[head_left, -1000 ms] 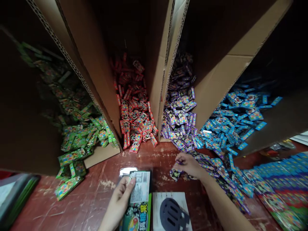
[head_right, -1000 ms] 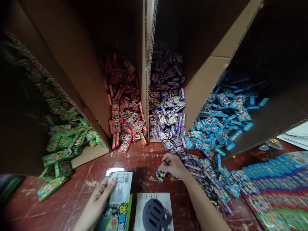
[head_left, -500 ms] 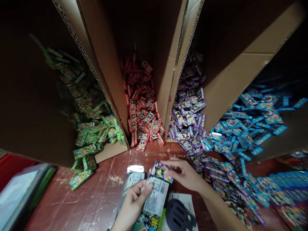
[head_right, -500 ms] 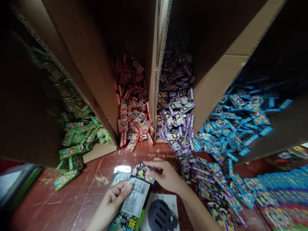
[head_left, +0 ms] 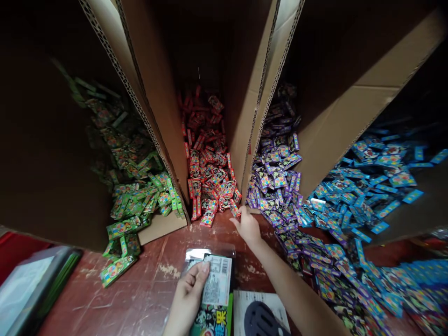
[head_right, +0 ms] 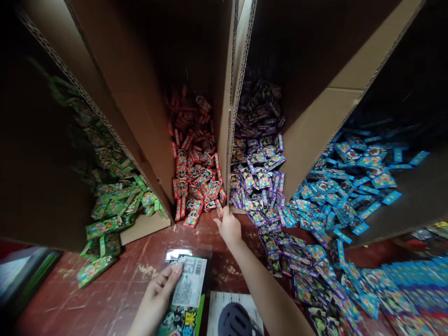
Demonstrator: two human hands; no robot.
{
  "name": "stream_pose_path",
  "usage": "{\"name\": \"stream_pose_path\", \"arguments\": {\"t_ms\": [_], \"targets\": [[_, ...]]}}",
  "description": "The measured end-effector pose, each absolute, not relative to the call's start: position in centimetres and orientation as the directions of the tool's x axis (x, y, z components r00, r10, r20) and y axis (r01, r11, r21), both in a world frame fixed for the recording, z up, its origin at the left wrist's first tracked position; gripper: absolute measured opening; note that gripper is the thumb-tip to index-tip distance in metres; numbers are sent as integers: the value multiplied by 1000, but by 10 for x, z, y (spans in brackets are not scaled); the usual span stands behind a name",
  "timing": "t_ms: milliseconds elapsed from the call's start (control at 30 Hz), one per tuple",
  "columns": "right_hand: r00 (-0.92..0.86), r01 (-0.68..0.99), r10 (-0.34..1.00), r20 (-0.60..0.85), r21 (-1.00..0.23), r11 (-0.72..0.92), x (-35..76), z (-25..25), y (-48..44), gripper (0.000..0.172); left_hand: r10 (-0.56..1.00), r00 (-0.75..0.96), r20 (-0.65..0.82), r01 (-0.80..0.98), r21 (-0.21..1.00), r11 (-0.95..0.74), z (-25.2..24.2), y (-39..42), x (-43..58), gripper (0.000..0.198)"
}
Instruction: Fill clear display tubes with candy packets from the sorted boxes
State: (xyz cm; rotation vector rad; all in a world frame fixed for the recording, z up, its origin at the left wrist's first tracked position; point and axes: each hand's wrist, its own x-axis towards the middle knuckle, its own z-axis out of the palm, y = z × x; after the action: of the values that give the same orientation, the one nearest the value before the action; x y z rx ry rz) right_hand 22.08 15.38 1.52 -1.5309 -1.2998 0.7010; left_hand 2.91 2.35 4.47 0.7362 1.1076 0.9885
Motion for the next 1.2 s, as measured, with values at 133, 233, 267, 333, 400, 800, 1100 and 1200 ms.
{"name": "stream_pose_path", "arguments": {"t_ms": [133,233,267,333,400,800,1100,1200], "targets": [[258,274,960,112,-961,38,229,0,155,27,924,56,-378,-280,883,378,41,29,18,37],[218,142,974,66,-989,35,251,11,129,32,919,7,-395,-292,878,379,41,30,14,36],[195,63,980,44,-998,33,258,18,120,35,918,2,-397,-288,879,381,41,30,14,35],[133,-114,991,12,-993,27,266,35,106,43,918,17,-397,-284,878,385,44,29,19,35],[71,-218,997,20,-975,35,265,51,98,44,915,71,-397,-299,867,399,48,26,27,33],[-405,284,905,131,-923,260,239,88,67,27,922,174,-345,-332,861,385,64,5,39,29],[-465,190,865,187,-934,304,210,80,64,18,941,85,-327,-388,859,333,52,1,33,29],[-303,267,897,322,-875,404,158,83,88,28,924,-49,-379,-443,837,319,32,-6,23,32]]}}
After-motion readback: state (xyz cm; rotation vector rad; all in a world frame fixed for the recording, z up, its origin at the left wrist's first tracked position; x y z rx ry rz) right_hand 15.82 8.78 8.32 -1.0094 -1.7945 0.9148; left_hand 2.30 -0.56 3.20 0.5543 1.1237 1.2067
